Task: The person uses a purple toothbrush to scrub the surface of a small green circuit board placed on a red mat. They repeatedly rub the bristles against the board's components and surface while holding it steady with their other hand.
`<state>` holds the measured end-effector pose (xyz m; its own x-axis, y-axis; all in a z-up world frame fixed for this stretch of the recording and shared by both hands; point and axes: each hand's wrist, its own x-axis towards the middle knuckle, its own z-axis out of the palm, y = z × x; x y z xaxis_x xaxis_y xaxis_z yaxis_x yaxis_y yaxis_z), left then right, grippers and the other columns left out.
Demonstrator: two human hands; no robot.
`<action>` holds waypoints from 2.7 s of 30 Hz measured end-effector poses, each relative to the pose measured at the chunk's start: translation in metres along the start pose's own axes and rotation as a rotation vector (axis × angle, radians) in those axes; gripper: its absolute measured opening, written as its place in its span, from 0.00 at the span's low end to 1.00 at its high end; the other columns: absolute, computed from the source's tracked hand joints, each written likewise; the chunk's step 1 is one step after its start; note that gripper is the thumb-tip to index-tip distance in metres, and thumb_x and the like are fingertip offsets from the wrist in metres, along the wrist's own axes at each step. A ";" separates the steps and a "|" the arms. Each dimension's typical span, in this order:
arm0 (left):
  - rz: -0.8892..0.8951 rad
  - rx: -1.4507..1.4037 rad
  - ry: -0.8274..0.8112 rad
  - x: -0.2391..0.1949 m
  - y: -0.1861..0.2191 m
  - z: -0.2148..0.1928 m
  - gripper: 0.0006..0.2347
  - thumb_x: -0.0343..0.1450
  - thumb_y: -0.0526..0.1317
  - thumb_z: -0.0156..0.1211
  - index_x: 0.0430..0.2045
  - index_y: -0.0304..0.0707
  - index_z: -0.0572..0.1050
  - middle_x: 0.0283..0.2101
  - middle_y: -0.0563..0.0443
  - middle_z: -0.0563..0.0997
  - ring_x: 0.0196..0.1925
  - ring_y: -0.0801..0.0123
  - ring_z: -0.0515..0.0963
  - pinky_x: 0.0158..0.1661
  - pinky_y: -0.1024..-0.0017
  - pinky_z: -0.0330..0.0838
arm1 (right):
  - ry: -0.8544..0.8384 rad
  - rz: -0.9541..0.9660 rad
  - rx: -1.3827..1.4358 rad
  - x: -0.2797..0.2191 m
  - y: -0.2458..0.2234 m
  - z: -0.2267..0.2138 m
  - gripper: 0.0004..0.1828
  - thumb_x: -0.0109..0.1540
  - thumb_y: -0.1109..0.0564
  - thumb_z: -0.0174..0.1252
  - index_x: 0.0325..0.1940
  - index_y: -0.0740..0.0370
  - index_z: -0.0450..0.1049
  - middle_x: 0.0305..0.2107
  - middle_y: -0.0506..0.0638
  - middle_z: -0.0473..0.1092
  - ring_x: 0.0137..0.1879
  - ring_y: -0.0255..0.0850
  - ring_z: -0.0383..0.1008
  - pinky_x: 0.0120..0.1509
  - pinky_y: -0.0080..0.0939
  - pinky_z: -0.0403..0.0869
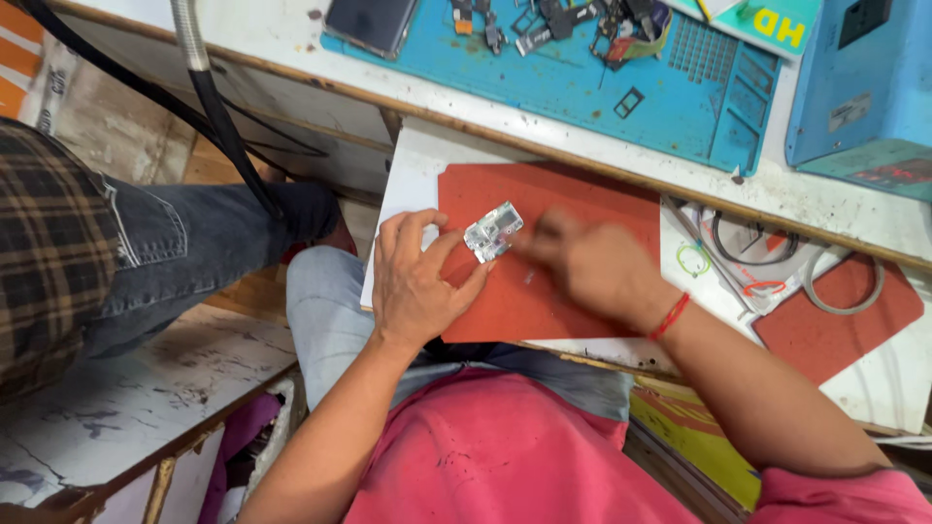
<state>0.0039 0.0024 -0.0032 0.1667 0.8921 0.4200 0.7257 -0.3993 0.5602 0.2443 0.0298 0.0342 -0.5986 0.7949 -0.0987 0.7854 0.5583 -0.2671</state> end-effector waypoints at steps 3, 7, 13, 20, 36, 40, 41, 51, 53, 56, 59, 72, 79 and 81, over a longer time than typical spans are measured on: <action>-0.004 0.013 0.023 0.000 0.003 -0.001 0.16 0.60 0.46 0.76 0.35 0.36 0.83 0.50 0.47 0.74 0.56 0.51 0.69 0.56 0.56 0.66 | 0.028 0.084 -0.035 0.004 0.008 -0.002 0.31 0.61 0.58 0.51 0.68 0.38 0.70 0.42 0.51 0.70 0.30 0.52 0.76 0.33 0.51 0.75; -0.016 -0.015 0.001 0.000 0.000 -0.002 0.16 0.61 0.45 0.76 0.36 0.36 0.82 0.49 0.47 0.74 0.55 0.51 0.69 0.56 0.57 0.66 | -0.098 -0.023 0.025 -0.004 0.002 0.003 0.33 0.58 0.58 0.53 0.67 0.35 0.69 0.42 0.51 0.70 0.30 0.51 0.77 0.30 0.52 0.75; -0.021 0.005 -0.016 0.001 0.001 -0.004 0.17 0.61 0.46 0.76 0.36 0.37 0.81 0.47 0.50 0.76 0.52 0.55 0.73 0.52 0.56 0.66 | 0.120 -0.025 0.060 -0.003 0.006 0.007 0.32 0.58 0.58 0.53 0.67 0.40 0.70 0.45 0.52 0.70 0.36 0.52 0.77 0.35 0.50 0.76; -0.015 0.005 -0.007 0.001 0.005 -0.005 0.18 0.59 0.46 0.76 0.36 0.37 0.80 0.47 0.49 0.76 0.51 0.53 0.73 0.51 0.57 0.66 | 0.007 0.080 -0.016 -0.004 -0.003 -0.001 0.33 0.60 0.60 0.49 0.70 0.40 0.68 0.45 0.53 0.70 0.33 0.54 0.77 0.35 0.53 0.76; -0.032 0.004 0.005 0.003 0.004 -0.006 0.19 0.60 0.46 0.76 0.39 0.37 0.78 0.47 0.50 0.75 0.52 0.55 0.73 0.52 0.58 0.66 | -0.035 0.083 -0.005 0.007 -0.016 -0.011 0.31 0.61 0.60 0.49 0.69 0.43 0.68 0.45 0.54 0.71 0.34 0.56 0.77 0.35 0.54 0.76; -0.030 0.016 0.000 0.003 0.002 -0.006 0.20 0.60 0.46 0.76 0.41 0.37 0.78 0.47 0.49 0.75 0.52 0.55 0.73 0.52 0.57 0.65 | -0.129 0.127 0.058 -0.006 -0.029 -0.009 0.33 0.59 0.61 0.48 0.70 0.44 0.67 0.45 0.57 0.70 0.34 0.58 0.77 0.36 0.56 0.76; -0.034 0.005 -0.002 0.004 0.002 -0.006 0.21 0.59 0.46 0.76 0.41 0.37 0.78 0.48 0.49 0.75 0.52 0.55 0.73 0.52 0.57 0.65 | -0.077 0.160 0.078 -0.004 -0.031 -0.007 0.33 0.60 0.62 0.47 0.70 0.46 0.67 0.45 0.58 0.70 0.35 0.59 0.77 0.37 0.57 0.76; -0.026 -0.020 0.001 0.002 -0.003 -0.005 0.21 0.61 0.47 0.76 0.43 0.37 0.77 0.50 0.49 0.75 0.54 0.55 0.72 0.55 0.57 0.64 | -0.003 0.274 0.140 -0.010 -0.045 0.001 0.34 0.60 0.64 0.46 0.71 0.48 0.66 0.46 0.60 0.69 0.32 0.61 0.76 0.38 0.59 0.76; -0.043 -0.019 -0.027 0.002 -0.001 -0.004 0.21 0.60 0.47 0.75 0.42 0.37 0.78 0.48 0.49 0.75 0.53 0.55 0.72 0.53 0.57 0.65 | -0.012 0.272 0.129 -0.008 -0.047 0.001 0.34 0.59 0.64 0.46 0.70 0.47 0.66 0.46 0.60 0.69 0.33 0.62 0.76 0.38 0.59 0.76; -0.017 -0.014 -0.022 -0.001 -0.004 -0.006 0.19 0.61 0.47 0.75 0.40 0.36 0.79 0.48 0.49 0.75 0.53 0.56 0.72 0.53 0.57 0.65 | -0.021 0.302 0.095 -0.008 -0.054 0.004 0.31 0.61 0.62 0.48 0.69 0.46 0.67 0.46 0.60 0.70 0.33 0.62 0.76 0.38 0.59 0.76; -0.015 -0.027 0.003 -0.001 -0.003 -0.006 0.19 0.61 0.47 0.75 0.40 0.36 0.80 0.49 0.49 0.74 0.53 0.56 0.72 0.54 0.58 0.65 | 0.038 0.252 0.115 -0.004 -0.051 0.004 0.30 0.62 0.62 0.50 0.69 0.50 0.68 0.45 0.59 0.71 0.35 0.61 0.76 0.39 0.58 0.75; -0.004 -0.071 -0.014 -0.004 -0.009 -0.006 0.21 0.61 0.45 0.74 0.45 0.35 0.79 0.51 0.49 0.75 0.55 0.56 0.72 0.59 0.57 0.62 | 0.099 0.252 0.216 -0.005 -0.061 0.024 0.30 0.61 0.67 0.46 0.69 0.60 0.68 0.45 0.65 0.70 0.41 0.64 0.74 0.43 0.59 0.74; -0.011 -0.073 -0.007 -0.008 -0.006 -0.005 0.22 0.61 0.46 0.76 0.45 0.36 0.79 0.52 0.47 0.74 0.55 0.53 0.72 0.58 0.56 0.62 | 0.175 0.251 0.222 -0.016 -0.066 0.020 0.31 0.61 0.67 0.45 0.70 0.60 0.67 0.45 0.66 0.69 0.42 0.65 0.74 0.46 0.60 0.75; -0.009 -0.050 -0.018 -0.005 -0.010 -0.004 0.21 0.63 0.46 0.75 0.47 0.36 0.79 0.53 0.49 0.75 0.56 0.55 0.72 0.59 0.57 0.63 | 0.110 0.304 0.217 -0.010 -0.069 0.028 0.31 0.61 0.67 0.46 0.70 0.59 0.67 0.45 0.65 0.69 0.41 0.65 0.75 0.44 0.60 0.75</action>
<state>-0.0074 0.0006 -0.0082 0.1721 0.8992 0.4022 0.6934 -0.4006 0.5989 0.1918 -0.0230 0.0263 -0.3145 0.9435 -0.1045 0.8659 0.2400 -0.4390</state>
